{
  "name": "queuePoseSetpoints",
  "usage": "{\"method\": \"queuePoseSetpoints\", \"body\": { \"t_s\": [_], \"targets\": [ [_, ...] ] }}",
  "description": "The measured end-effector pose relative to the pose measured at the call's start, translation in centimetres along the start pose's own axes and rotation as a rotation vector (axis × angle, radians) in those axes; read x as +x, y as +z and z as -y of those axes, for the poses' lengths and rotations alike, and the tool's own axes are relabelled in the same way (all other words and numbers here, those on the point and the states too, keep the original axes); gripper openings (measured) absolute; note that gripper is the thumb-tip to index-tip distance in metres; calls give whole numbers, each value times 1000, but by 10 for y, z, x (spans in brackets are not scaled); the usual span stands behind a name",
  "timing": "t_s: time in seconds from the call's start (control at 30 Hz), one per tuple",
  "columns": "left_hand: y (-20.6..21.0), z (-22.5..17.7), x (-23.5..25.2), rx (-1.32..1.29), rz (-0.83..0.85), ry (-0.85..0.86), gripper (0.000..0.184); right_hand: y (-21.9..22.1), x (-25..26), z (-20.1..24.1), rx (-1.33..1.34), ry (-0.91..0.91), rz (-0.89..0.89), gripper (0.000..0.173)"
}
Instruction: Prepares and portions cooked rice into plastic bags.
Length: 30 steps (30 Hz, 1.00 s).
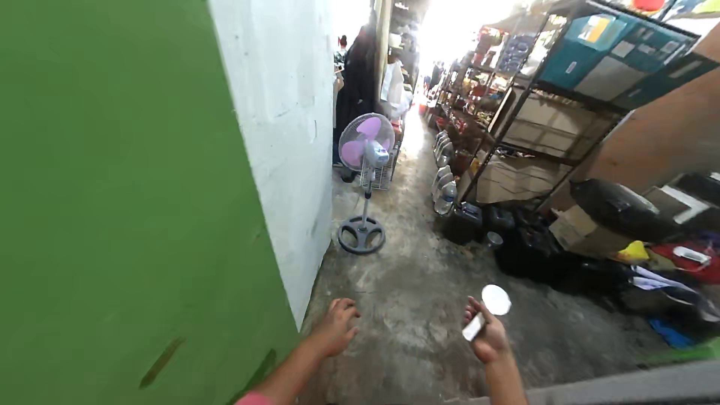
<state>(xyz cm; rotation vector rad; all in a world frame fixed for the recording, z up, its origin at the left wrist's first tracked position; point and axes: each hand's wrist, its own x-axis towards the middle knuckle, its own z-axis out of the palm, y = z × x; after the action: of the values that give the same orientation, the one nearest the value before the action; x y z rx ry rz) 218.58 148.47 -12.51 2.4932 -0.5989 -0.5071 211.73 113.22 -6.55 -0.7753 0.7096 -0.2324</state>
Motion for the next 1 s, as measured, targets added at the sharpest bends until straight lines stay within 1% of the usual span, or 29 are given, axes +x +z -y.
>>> {"method": "queuePoseSetpoints", "body": {
  "t_s": [0.07, 0.13, 0.23, 0.3, 0.33, 0.4, 0.47, 0.53, 0.6, 0.7, 0.77, 0.83, 0.87, 0.93, 1.0],
  "targets": [
    [-33, -14, 68, 19, 11, 72, 38, -8, 30, 26, 32, -64, -50, 32],
    [-57, -29, 137, 28, 19, 151, 37, -20, 60, 47, 48, -120, -138, 35],
    [-78, -55, 235, 78, 54, 254, 36, -42, 112, 79, 105, -153, -246, 41],
    [-91, -70, 302, 108, 48, 296, 36, -42, 158, 104, 146, -171, -273, 39],
    [-96, -77, 334, 104, 36, 304, 36, -35, 184, 119, 158, -179, -279, 37],
    [-109, -86, 395, 79, 2, 298, 35, -7, 244, 148, 157, -189, -270, 33],
    [-129, -94, 451, 67, -26, 278, 35, 35, 307, 179, 116, -161, -224, 28],
    [-164, -98, 504, 83, -84, 256, 34, 88, 372, 208, 72, -116, -125, 26],
    [-198, -94, 548, 77, -169, 246, 32, 145, 428, 228, 52, -61, -24, 27],
    [-252, -80, 604, 84, -253, 206, 31, 226, 504, 247, 8, -10, 104, 30],
    [-291, -69, 645, 120, -274, 165, 33, 269, 553, 255, 3, -3, 161, 28],
    [-329, -60, 695, 172, -283, 123, 34, 296, 601, 263, 15, 15, 213, 25],
    [-345, -56, 721, 198, -285, 100, 34, 303, 622, 266, 19, 27, 219, 25],
    [-377, -51, 775, 230, -330, 86, 33, 315, 659, 282, 29, 37, 183, 28],
    [-403, -48, 832, 228, -375, 88, 33, 317, 689, 303, 18, 19, 126, 27]
  ]
}}
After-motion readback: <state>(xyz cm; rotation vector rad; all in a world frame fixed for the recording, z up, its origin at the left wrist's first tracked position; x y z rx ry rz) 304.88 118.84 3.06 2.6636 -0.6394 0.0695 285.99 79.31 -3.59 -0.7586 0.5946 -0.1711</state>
